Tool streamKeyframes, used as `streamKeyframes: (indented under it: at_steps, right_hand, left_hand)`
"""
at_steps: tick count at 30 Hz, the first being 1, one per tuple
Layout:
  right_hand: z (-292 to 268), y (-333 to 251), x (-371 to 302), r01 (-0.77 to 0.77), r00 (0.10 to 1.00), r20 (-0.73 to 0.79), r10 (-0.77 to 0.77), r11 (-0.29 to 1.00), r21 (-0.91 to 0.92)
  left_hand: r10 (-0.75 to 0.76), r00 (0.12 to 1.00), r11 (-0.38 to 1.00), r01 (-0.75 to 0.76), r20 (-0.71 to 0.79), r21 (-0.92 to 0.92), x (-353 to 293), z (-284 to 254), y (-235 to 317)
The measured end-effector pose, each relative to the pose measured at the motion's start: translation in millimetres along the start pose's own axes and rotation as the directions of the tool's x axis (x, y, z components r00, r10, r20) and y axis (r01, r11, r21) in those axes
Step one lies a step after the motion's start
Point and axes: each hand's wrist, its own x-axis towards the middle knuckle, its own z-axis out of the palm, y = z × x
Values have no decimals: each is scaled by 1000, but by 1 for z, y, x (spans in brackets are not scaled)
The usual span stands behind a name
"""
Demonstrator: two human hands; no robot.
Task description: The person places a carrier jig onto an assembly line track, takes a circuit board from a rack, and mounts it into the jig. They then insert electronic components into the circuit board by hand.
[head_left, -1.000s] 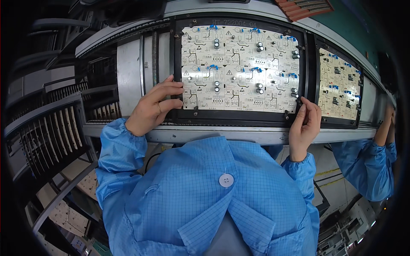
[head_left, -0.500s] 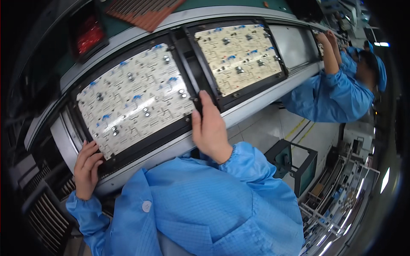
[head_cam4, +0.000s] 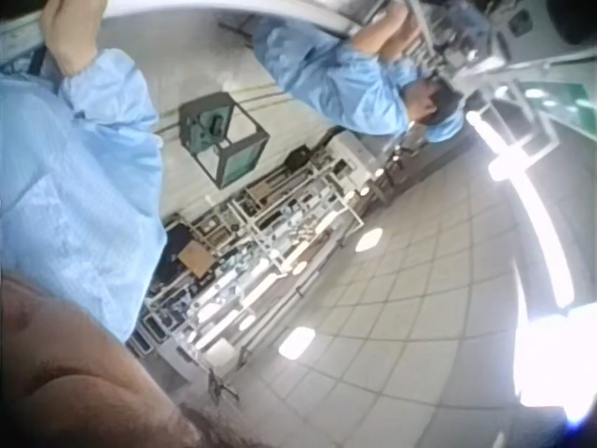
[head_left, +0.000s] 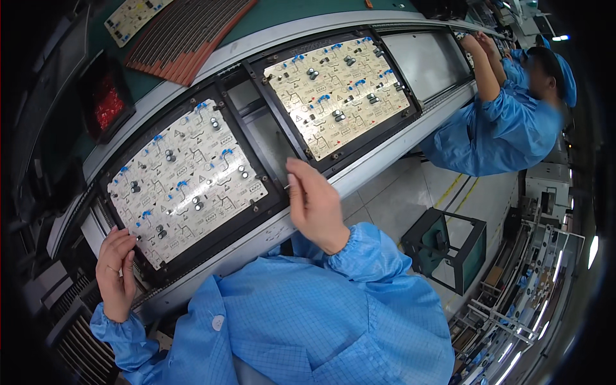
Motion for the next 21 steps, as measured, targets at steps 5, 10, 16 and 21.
streamKeyframes:
  at_steps: [5, 10, 16, 21]
  right_hand:
    - [-42, 24, 29, 113, 975, -153, -162, 952, -285]
    - [-41, 41, 36, 250, 964, -6, -266, 912, -326]
    - [-33, 46, 42, 292, 953, 18, -303, 902, -318]
    - [-30, 44, 43, 282, 957, 26, -290, 901, -330]
  left_hand:
    - [48, 998, 998, -49, 41, 30, 20, 2, 3]
    - [113, 991, 992, -116, 68, 40, 41, 12, 9]
    - [127, 988, 990, -132, 86, 44, 46, 19, 11]
    - [97, 992, 994, -102, 86, 50, 45, 21, 12]
